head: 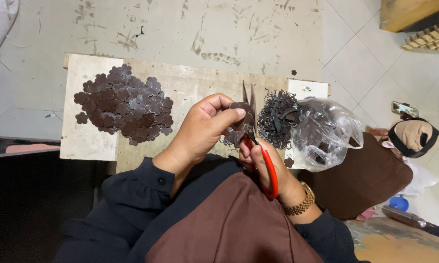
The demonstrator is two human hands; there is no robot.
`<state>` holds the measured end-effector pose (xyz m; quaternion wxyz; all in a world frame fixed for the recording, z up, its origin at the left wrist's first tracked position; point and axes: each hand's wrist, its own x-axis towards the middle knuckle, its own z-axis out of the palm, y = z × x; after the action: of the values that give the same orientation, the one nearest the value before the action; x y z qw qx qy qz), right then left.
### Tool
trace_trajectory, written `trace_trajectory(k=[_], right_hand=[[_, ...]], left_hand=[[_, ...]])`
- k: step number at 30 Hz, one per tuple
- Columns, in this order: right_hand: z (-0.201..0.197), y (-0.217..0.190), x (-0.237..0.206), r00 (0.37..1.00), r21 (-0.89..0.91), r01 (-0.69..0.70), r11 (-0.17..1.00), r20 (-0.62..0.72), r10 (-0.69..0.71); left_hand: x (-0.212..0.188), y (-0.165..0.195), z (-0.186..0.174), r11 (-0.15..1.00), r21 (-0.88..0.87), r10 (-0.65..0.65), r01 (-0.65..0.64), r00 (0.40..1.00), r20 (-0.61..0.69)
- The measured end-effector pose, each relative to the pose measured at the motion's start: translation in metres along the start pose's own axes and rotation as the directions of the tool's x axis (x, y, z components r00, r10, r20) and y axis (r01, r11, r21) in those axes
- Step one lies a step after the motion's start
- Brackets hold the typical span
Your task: The person uses red-handled scissors to trim the edges of dark brown flower-shaped pieces. They hold each piece in the left hand and cut with the right, placing finished pieces on a wooden board and discarding trimmings into a plastic bag.
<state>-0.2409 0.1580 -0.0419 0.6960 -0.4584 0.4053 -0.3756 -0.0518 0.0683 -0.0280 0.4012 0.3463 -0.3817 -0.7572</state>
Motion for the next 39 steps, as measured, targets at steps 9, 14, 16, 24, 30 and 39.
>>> trace_trajectory(k=[9, 14, 16, 24, 30, 39], right_hand=[[-0.0013, 0.0014, 0.0025, 1.0, -0.06, 0.007, 0.998, -0.005, -0.007], [-0.001, -0.0006, 0.0043, 1.0, -0.091, 0.011, 0.996, 0.002, -0.011], [-0.0016, -0.0009, 0.0047, 1.0, -0.101, 0.015, 0.995, 0.002, -0.015], [-0.0037, 0.0007, 0.0052, 1.0, -0.115, 0.0, 0.993, -0.023, -0.003], [-0.0047, 0.0033, 0.0055, 0.999, -0.128, -0.014, 0.992, -0.039, 0.009], [-0.0026, 0.0024, 0.0055, 0.999, -0.101, -0.02, 0.995, -0.035, 0.016]], left_hand=[[0.001, 0.0026, -0.004, 1.0, -0.018, -0.013, 0.012, 1.0, -0.024], [0.0003, 0.005, -0.0053, 0.999, -0.002, -0.037, 0.037, 0.998, -0.057], [0.0009, 0.0051, -0.0051, 0.998, -0.035, -0.048, 0.046, 0.997, -0.058], [0.0054, 0.0013, -0.0057, 0.993, -0.106, -0.051, 0.045, 0.997, -0.056], [0.0069, 0.0019, -0.0057, 0.993, -0.113, -0.024, 0.015, 0.997, -0.071], [0.0064, 0.0005, -0.0068, 0.995, -0.097, 0.019, -0.029, 0.995, -0.102]])
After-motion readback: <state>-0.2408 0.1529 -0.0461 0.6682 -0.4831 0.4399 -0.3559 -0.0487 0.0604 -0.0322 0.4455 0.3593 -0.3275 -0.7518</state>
